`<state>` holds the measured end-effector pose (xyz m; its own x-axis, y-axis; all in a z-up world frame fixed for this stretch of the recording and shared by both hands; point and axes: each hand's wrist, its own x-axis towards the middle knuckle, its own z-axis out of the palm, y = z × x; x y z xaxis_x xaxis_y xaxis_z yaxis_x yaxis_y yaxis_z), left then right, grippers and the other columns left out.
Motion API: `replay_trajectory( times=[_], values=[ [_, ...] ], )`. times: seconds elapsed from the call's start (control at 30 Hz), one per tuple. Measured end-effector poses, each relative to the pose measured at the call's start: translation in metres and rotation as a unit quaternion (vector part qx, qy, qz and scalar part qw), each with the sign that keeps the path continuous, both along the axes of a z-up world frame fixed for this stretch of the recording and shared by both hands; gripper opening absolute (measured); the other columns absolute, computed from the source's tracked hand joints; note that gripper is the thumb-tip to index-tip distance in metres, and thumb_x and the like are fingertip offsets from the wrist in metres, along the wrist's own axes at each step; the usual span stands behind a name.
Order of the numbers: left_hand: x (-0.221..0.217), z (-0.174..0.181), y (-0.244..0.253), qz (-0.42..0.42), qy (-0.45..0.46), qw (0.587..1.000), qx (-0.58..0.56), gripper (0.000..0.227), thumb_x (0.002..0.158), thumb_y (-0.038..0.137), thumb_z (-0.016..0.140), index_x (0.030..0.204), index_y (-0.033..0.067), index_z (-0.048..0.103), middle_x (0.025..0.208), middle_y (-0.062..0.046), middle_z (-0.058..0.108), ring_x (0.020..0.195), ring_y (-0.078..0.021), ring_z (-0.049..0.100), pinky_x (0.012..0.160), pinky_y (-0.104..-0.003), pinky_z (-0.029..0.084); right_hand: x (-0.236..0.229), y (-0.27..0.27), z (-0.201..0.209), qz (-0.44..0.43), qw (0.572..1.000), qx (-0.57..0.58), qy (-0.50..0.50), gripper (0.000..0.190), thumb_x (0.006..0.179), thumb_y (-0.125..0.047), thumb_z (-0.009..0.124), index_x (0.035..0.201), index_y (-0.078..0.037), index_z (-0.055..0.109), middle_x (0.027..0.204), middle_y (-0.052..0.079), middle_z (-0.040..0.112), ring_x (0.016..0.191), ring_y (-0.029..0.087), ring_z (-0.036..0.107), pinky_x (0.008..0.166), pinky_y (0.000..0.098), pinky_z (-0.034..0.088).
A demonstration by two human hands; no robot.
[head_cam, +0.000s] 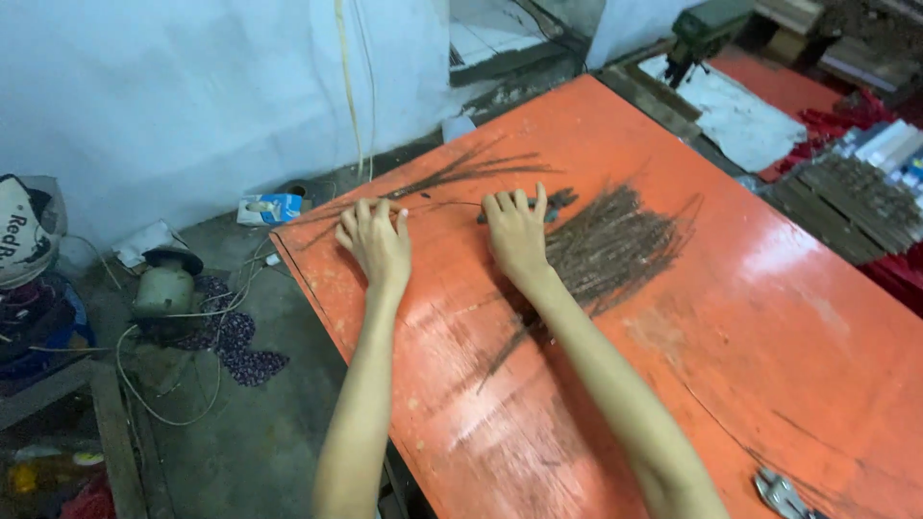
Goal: Cutting copper wire segments from a coil and twisting them together into bundles using pliers.
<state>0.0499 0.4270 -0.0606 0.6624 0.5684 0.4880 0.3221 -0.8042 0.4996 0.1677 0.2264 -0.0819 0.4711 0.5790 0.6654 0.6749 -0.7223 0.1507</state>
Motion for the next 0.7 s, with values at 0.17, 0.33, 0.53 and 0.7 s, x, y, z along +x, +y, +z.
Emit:
replay_trajectory(
  times=[0.17, 0.33, 0.53, 0.7],
  values=[
    [0.004, -0.011, 0.008, 0.076, -0.020, 0.996, 0.029, 0.010, 0.090, 0.029, 0.076, 0.092, 0.0222, 0.069, 0.113, -0.001, 0.056, 0.124, -0.0298, 0.044, 0.108, -0.052, 0.028, -0.001, 0.030, 0.004, -0.018, 0.990, -0.084, 0.110, 0.032, 0.082, -0.017, 0.068, 0.113, -0.012, 0.068, 0.120, 0.005, 0.066, 0.121, 0.028, 0.055, 0.116, 0.0758, 0.010],
    [-0.001, -0.021, 0.017, 0.111, -0.032, 0.993, 0.037, 0.012, 0.086, 0.028, 0.079, 0.086, 0.0210, 0.070, 0.111, 0.003, 0.057, 0.125, -0.0262, 0.044, 0.108, -0.051, 0.026, -0.032, 0.052, 0.018, -0.020, 0.964, -0.127, 0.231, 0.050, 0.093, -0.025, 0.060, 0.141, -0.011, 0.058, 0.145, 0.008, 0.058, 0.138, 0.034, 0.047, 0.114, 0.0819, 0.000],
    [-0.001, -0.020, 0.014, 0.107, -0.019, 0.992, 0.071, 0.021, 0.085, 0.028, 0.081, 0.102, 0.0194, 0.071, 0.126, -0.006, 0.055, 0.130, -0.0338, 0.041, 0.110, -0.057, 0.026, -0.069, 0.039, 0.032, -0.024, 0.962, -0.145, 0.229, 0.051, 0.094, -0.030, 0.063, 0.142, -0.012, 0.055, 0.147, 0.011, 0.053, 0.142, 0.034, 0.043, 0.116, 0.0796, 0.001],
    [-0.013, -0.013, -0.001, 0.036, -0.045, 0.992, 0.111, 0.019, 0.091, 0.017, 0.076, 0.108, 0.0127, 0.071, 0.128, -0.017, 0.054, 0.133, -0.0396, 0.042, 0.110, -0.059, 0.028, -0.128, -0.004, 0.059, 0.018, 0.972, -0.139, 0.191, 0.047, 0.092, -0.031, 0.068, 0.135, -0.013, 0.063, 0.147, 0.012, 0.054, 0.143, 0.035, 0.043, 0.117, 0.0772, 0.007]
  ],
)
